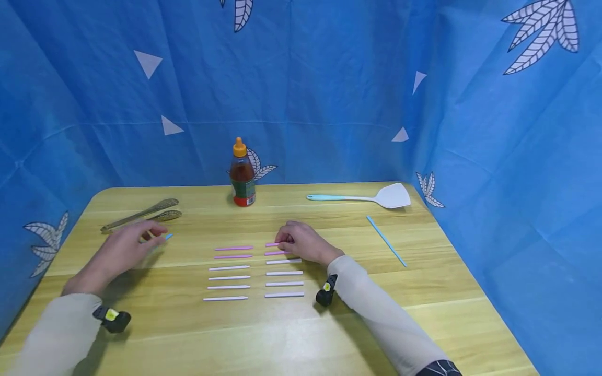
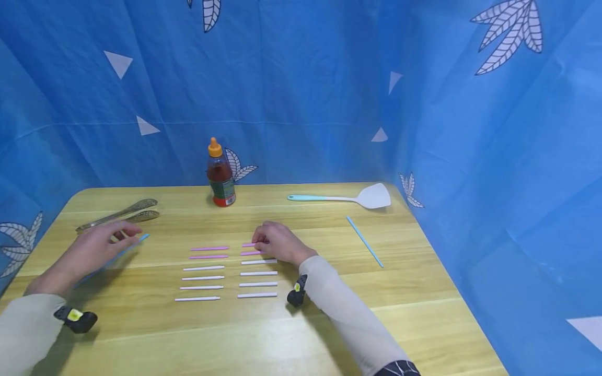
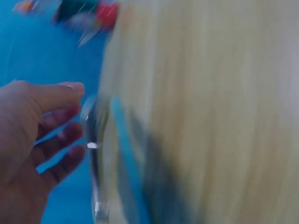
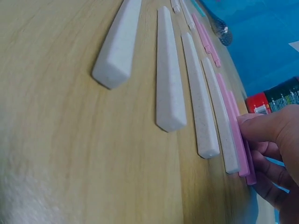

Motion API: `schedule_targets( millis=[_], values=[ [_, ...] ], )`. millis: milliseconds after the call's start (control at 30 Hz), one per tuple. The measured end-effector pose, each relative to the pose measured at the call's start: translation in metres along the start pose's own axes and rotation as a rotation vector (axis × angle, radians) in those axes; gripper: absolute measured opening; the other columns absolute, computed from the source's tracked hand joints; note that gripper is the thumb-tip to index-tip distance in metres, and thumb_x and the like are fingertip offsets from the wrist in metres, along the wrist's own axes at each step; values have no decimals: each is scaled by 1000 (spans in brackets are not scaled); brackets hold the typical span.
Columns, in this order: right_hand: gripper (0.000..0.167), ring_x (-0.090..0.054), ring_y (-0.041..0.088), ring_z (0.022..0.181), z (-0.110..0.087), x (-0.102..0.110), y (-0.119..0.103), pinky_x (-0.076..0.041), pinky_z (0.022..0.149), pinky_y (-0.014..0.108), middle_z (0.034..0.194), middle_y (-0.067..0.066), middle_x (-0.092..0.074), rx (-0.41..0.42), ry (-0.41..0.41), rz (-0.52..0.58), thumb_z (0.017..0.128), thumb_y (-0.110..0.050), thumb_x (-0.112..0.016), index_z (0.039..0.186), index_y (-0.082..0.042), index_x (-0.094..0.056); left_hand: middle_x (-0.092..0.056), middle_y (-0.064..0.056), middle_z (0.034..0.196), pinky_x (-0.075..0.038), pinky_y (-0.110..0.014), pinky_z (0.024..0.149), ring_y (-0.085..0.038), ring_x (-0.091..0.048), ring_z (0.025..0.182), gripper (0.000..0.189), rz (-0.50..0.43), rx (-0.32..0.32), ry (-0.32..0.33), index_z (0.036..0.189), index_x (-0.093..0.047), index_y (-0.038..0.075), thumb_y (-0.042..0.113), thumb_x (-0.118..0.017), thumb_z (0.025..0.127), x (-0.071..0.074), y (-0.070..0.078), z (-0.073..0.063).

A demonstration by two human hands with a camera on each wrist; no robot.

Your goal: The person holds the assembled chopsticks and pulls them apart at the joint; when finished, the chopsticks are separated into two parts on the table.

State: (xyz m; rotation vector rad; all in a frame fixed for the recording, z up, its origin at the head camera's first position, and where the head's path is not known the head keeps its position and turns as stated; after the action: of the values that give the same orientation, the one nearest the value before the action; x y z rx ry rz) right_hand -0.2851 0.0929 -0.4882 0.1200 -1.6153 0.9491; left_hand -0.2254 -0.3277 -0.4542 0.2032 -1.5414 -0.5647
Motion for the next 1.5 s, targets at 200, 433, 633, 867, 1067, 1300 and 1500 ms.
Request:
schedule_targets(
  millis=[200,433,633,867,1067,1300,1500],
  values=[
    [8,-66,14,96,-1,0,0,-58,88,32,104,0,-71,3,4,4,105,-16,-75,112,-13,-78,-71,-27,121,-58,-48,74,-41,-70,103,39,20,100,-63,135,-68,-6,21,-71,107,17,-41,-22],
    [8,-67,14,98,0,-3,2,-59,90,33,106,0,-72,0,4,11,105,-17,-75,113,-14,-77,-74,-12,104,-55,-42,76,-29,-70,94,29,27,116,-75,126,-71,-5,12,-75,103,2,-53,-33],
    [8,-67,15,98,-1,-3,1,-59,90,34,107,1,-71,-8,0,29,106,-17,-74,113,-13,-77,-74,-11,102,-56,-49,79,-31,-70,95,22,35,107,-55,124,-72,-3,8,-72,104,0,-49,-34],
    [8,-67,15,99,-1,-3,0,-59,91,34,107,1,-71,-6,13,14,106,-17,-74,113,-14,-77,-76,-9,106,-55,-41,77,-23,-69,94,23,31,14,-43,126,-75,1,11,-73,105,-5,-17,-25],
    [8,-67,14,98,-2,-3,2,-59,90,34,107,1,-71,-2,16,40,106,-17,-74,113,-14,-77,-77,-6,109,-54,-35,73,-17,-68,92,18,42,-94,-39,122,-77,7,10,-72,105,-12,25,-14],
    [15,-66,12,98,-5,8,3,-58,90,35,108,-1,-73,-53,29,155,106,-22,-74,118,-14,-77,-74,3,107,-54,-36,76,-11,-65,92,17,25,-205,-31,122,-78,12,10,-71,106,-21,72,-8],
    [28,-67,14,104,-9,19,-18,-59,93,34,116,1,-74,30,67,166,112,-27,-64,128,-8,-76,-75,3,112,-60,-39,82,-13,-70,98,20,25,-307,-7,121,-78,14,6,-74,103,-28,110,-9]
  ],
)
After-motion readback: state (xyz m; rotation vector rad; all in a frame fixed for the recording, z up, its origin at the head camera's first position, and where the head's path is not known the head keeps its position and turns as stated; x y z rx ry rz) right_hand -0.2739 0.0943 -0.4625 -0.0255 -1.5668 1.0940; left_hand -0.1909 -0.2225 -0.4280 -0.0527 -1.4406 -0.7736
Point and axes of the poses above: each hand's wrist, its own z-axis towards the middle knuckle, its own x-axis out of the back of the hand, y = z × x, the point moved 2 cm from there along z, towards the middle knuckle
